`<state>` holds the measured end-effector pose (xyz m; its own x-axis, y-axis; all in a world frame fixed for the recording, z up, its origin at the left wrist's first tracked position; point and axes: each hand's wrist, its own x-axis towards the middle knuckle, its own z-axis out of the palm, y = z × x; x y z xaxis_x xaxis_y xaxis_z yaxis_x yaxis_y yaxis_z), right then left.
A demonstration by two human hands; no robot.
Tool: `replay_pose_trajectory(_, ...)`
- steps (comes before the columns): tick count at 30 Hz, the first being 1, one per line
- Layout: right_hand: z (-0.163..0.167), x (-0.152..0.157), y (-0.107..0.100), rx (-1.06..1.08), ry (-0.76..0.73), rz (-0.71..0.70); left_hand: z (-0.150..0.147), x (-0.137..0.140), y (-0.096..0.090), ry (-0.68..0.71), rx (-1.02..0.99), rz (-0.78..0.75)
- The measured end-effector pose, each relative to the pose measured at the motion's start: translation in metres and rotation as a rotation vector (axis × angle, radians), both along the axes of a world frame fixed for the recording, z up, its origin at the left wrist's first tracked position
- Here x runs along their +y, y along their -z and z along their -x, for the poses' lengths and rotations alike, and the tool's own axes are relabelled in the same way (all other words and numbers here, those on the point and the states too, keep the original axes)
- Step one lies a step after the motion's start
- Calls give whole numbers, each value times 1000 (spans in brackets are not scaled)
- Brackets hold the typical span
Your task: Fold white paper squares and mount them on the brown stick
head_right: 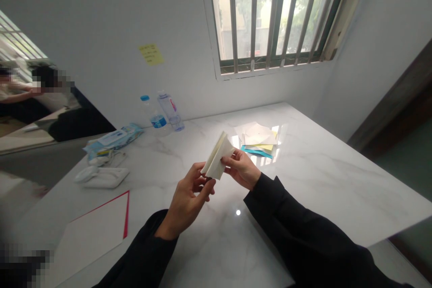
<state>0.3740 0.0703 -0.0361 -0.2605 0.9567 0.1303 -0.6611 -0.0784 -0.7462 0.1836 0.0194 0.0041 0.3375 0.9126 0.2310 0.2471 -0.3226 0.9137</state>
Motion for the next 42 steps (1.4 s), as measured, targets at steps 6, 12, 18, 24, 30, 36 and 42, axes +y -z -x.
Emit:
replay_pose_trajectory(6,1,-3,-1,-72,-54,-49,-2,-7,-4,29,7,51)
replay_pose_trajectory(12,-1,-13,-13,31,-168,-29,-3,-12,0,-27,-57,55)
replay_pose_trajectory(18,0,-16,-13,45,-226,-116,-2,-13,3,-31,-149,139)
replay_pose_trajectory(24,0,-14,-9,6,-181,-161,-4,-15,3,-64,-212,130)
replay_pose_trajectory(30,-1,-13,-8,-9,-148,-212,-5,-16,0,-57,-202,131)
replay_pose_trajectory(36,-1,-14,-10,-44,-123,-184,-5,-17,-5,-74,-171,130)
replay_pose_trajectory(42,0,-16,-14,-11,-91,-173,-5,-15,5,-143,-191,62)
